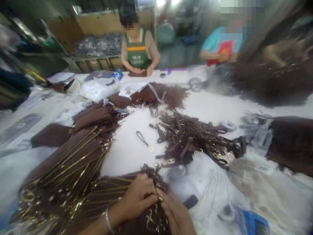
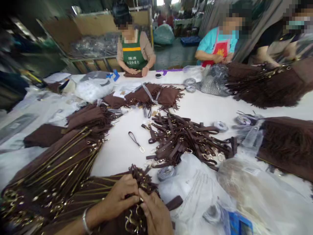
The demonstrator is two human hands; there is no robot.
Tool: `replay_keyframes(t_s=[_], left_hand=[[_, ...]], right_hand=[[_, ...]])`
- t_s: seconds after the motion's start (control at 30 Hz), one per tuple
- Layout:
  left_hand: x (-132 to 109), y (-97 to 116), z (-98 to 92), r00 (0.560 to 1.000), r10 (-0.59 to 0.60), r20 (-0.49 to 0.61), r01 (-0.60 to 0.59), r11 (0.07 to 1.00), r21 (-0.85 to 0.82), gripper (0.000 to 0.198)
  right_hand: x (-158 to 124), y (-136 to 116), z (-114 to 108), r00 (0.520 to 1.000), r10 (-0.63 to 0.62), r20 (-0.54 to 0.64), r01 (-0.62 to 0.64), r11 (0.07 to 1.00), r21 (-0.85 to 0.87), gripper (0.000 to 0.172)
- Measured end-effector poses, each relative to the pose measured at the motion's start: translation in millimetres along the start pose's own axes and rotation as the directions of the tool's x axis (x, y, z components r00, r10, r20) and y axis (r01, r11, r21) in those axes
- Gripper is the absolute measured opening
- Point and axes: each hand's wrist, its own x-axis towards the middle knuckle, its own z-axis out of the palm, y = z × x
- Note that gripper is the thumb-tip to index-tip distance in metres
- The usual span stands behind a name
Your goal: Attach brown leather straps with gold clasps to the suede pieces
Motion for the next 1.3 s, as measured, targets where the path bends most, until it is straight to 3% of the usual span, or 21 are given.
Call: replay_keyframes(t_s=[0.17, 0.4, 0.63, 0.93, 1.13, 1.3], left_hand=[[0, 1, -2.0, 1.000, -0.012, 0.007, 0.012, 1.000, -0.008, 0.018], [0, 2, -2.0, 1.000, 0.011, 0.014, -0.010, 1.000, -0.025, 0.015], [0, 1, -3.5, 0.999, 0.014, 0.034, -0.014, 1.000, -0.021, 0.014], [1, 3, -5.4, 0.998, 0.028, 0.054, -0.025, 0.999, -0.044, 0.016], [1, 4, -6.1, 0.997, 0.019, 0.079, -0.017, 0.999, -0.028, 0.019], [0, 2, -5.9, 0.995, 0.018, 0.100, -0.016, 1.000, -0.015, 0.022]], right_hand=[[-6, -8, -9, 0.978, 0.200, 0.065, -0.207, 0.967, 0.145, 0.041], [6, -11, -16, 0.944, 0.273, 0.187, -0.331, 0.783, 0.527, 0.028], [8, -2, -10, 0.931, 0.282, 0.230, -0.363, 0.677, 0.640, 0.030], [4, 6, -10, 0.924, 0.335, 0.186, -0.380, 0.739, 0.557, 0.028], [1, -9, -22, 0.944, 0.258, 0.204, -0.319, 0.867, 0.382, 0.014], [8, -16, -32, 0.939, 0.230, 0.256, -0.298, 0.914, 0.273, 0.008]])
